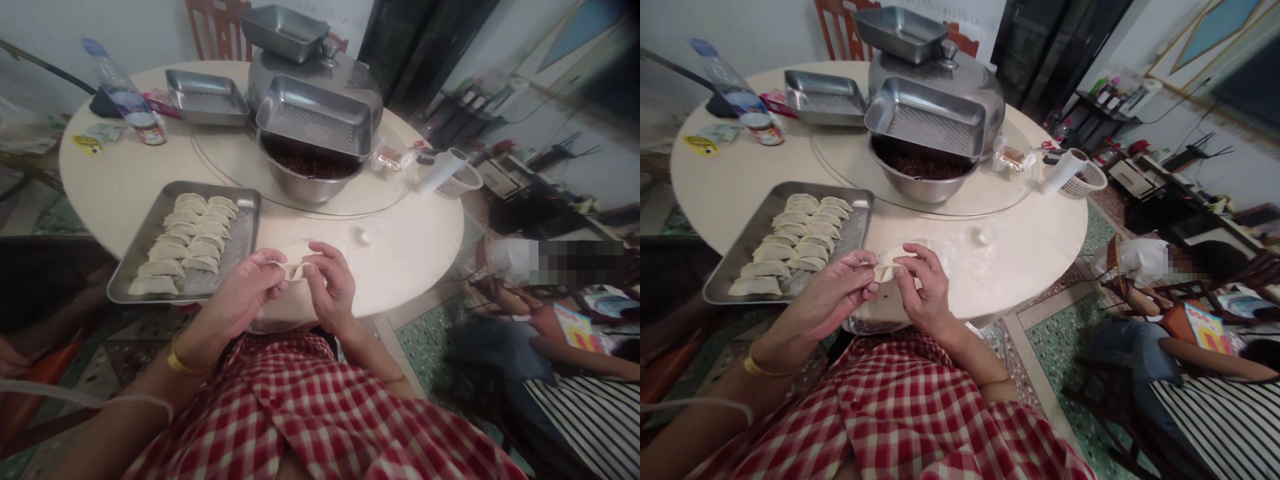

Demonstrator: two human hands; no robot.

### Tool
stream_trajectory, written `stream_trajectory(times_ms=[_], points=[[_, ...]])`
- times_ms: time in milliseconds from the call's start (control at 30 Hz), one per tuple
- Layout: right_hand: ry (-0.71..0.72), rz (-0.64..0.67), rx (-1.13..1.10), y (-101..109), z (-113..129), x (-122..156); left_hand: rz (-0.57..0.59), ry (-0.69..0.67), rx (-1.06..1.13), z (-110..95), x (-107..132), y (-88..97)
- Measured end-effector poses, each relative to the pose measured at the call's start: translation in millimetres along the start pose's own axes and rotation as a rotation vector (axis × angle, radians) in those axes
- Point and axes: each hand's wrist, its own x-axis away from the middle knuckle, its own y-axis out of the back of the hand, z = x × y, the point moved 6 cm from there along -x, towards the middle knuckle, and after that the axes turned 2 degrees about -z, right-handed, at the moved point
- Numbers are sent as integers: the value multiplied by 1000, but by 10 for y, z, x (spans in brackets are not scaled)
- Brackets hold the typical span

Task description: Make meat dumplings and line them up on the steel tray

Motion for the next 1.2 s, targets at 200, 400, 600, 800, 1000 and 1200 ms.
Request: stream_trajectory(times_ms=[200,400,600,800,1000,1200], points=[[-257,17,-152,-68,-218,-47,-181,-643,-691,-255,183,-3],[-377,17,-281,-128,-308,-25,-158,-813,-927,-293,216,-74],[-404,9,-313,-134,-335,-15,-167,-629,-843,-224,115,25],[-362,28,-277,-149,-325,-32,-224,-877,-1076,-229,184,-56],[-402,17,-341,-152,-347,-16,-199,-915,-1024,-261,182,-62],[-319,22,-237,-134,-315,-23,-146,-781,-874,-250,149,-17]])
